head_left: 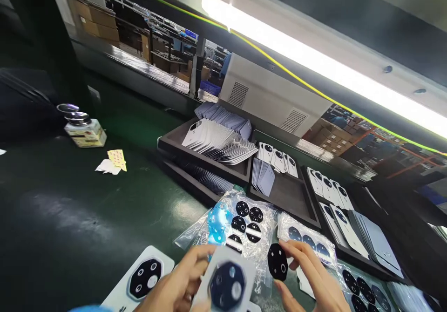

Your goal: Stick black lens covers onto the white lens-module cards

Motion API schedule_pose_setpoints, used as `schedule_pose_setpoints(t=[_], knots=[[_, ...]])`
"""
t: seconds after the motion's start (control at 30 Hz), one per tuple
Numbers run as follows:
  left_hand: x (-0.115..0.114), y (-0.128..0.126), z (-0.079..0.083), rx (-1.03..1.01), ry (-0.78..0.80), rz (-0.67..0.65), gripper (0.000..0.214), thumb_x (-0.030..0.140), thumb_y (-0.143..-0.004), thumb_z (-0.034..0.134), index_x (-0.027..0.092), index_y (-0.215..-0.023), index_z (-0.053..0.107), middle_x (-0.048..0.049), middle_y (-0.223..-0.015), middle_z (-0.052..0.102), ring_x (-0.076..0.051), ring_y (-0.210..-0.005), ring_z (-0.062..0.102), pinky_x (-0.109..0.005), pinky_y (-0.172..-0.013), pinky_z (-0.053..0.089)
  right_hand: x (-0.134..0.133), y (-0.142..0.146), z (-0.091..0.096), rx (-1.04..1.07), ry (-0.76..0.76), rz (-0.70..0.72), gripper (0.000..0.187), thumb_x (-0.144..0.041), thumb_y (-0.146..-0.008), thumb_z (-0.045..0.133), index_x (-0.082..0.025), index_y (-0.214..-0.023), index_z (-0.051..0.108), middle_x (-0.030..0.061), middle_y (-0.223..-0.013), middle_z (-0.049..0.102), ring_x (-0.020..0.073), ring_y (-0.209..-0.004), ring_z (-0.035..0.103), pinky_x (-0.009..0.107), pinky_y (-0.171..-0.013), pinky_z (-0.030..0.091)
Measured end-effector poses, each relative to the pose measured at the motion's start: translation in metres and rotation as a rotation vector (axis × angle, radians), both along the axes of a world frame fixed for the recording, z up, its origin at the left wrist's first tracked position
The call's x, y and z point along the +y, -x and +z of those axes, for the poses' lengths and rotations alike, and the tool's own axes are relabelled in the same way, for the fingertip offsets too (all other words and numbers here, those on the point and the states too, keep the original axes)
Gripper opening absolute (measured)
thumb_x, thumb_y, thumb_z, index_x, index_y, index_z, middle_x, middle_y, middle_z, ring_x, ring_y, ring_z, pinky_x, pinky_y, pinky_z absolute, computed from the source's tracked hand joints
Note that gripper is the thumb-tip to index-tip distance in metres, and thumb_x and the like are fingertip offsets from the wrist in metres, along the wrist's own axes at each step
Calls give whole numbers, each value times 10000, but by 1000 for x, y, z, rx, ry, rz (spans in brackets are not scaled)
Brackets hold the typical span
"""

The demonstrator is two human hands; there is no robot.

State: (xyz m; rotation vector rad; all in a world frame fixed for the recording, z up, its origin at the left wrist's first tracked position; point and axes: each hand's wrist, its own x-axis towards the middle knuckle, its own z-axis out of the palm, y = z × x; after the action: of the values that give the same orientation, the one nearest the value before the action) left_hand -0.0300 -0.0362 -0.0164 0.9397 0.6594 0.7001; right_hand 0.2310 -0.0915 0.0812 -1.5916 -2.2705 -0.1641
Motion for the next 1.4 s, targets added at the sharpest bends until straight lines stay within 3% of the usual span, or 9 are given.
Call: schedule_pose_setpoints(t=[0.13,0.33,0.47,0.67,0.93,1.4], knots=[[16,-15,18,-47,87,-28,766,370,-692,737,225,-1342,359,-114,-1208,625,-257,-970,652,-344,-823,520,2,19,-14,61,19,28,495,-180,-797,528,-221,-1276,412,119,-1077,569,228,-895,640,312,-695,583],[13,-19,20,-79,83,-65,628,323,-752,680,245,-1299,381,-85,-1196,633,-190,-842,653,-290,-723,515,6,41,-37,46,60,128,552,-122,-767,539,-145,-1295,381,146,-1099,560,233,-973,623,292,-772,571],[8,-19,21,-62,78,-67,597,359,-771,667,241,-1293,404,-76,-1162,647,-154,-742,629,-268,-676,504,12,48,-37,2,41,175,508,-129,-806,559,-108,-1287,398,161,-1082,585,235,-942,627,292,-742,576],[8,-21,17,-51,55,-84,577,381,-801,642,244,-1305,396,-80,-1181,637,-202,-874,648,-285,-729,498,16,57,-38,-27,-11,217,369,-151,-860,536,-110,-1222,475,164,-1059,616,239,-919,629,320,-721,580],[7,-20,16,-8,51,-76,569,370,-795,620,244,-1306,403,-79,-1219,621,-224,-945,636,-287,-752,490,17,58,-40,-52,16,211,323,-175,-875,546,-143,-1195,516,166,-1091,619,245,-939,628,329,-692,590],[8,-18,26,33,48,-80,612,428,-770,643,238,-1309,423,-75,-1174,632,-177,-804,616,-262,-703,468,18,59,-38,-67,13,216,309,-150,-853,570,-171,-1159,529,147,-1116,627,237,-957,629,317,-684,593]])
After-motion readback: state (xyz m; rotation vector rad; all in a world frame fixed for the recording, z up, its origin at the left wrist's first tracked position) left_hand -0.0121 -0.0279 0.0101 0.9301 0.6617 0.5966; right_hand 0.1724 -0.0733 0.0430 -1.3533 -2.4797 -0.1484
